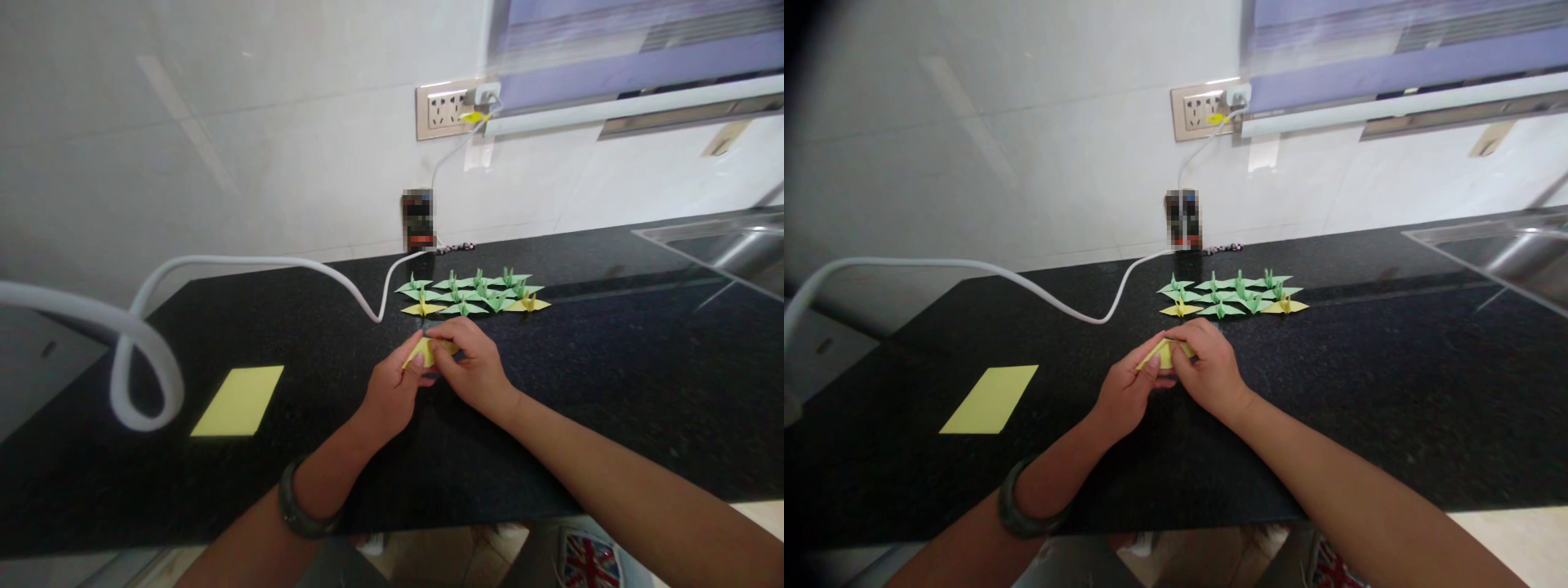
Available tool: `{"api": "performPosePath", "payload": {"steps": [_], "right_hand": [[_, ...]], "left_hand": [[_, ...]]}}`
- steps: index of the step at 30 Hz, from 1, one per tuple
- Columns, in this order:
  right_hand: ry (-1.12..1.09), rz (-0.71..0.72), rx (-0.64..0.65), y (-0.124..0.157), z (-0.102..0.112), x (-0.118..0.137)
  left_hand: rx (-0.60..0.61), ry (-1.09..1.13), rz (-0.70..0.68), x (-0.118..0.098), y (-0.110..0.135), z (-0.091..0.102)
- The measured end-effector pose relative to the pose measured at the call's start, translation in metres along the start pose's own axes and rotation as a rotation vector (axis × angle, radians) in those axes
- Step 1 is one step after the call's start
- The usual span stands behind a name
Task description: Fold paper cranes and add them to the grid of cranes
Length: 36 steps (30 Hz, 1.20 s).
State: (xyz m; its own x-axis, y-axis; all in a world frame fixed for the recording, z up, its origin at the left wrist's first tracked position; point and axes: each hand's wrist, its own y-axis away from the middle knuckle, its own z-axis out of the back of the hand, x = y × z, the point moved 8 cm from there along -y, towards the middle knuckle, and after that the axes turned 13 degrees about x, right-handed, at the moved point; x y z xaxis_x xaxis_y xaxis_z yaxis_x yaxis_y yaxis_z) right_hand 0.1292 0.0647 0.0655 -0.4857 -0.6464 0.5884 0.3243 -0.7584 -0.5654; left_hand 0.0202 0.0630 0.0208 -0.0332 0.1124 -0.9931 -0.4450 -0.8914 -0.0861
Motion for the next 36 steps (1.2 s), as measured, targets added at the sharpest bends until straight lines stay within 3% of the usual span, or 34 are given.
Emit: {"api": "performPosePath", "payload": {"steps": [9,14,20,25,30,36], "right_hand": [[0.097,0.148,0.093,-0.002,0.005,0.012],[0.098,0.198,0.154,-0.003,0.001,0.013],[0.021,0.189,0.203,-0.004,-0.003,0.014],[-0.044,-0.093,0.095,-0.006,0.004,-0.01],[-0.075,-0.101,0.22,-0.008,-0.007,-0.012],[-0.186,-0.186,0.253,-0.005,-0.013,-0.018]], "left_hand": [[0.017,0.366,0.08,0.006,-0.003,0.001],[0.012,0.392,0.09,0.006,-0.003,0.0],[-0.093,0.255,0.142,0.01,-0.002,0.011],[-0.165,0.054,0.11,0.008,-0.002,0.023],[-0.141,-0.139,0.044,-0.002,-0.001,0.022],[-0.1,-0.274,0.019,-0.002,-0.001,0.019]]}}
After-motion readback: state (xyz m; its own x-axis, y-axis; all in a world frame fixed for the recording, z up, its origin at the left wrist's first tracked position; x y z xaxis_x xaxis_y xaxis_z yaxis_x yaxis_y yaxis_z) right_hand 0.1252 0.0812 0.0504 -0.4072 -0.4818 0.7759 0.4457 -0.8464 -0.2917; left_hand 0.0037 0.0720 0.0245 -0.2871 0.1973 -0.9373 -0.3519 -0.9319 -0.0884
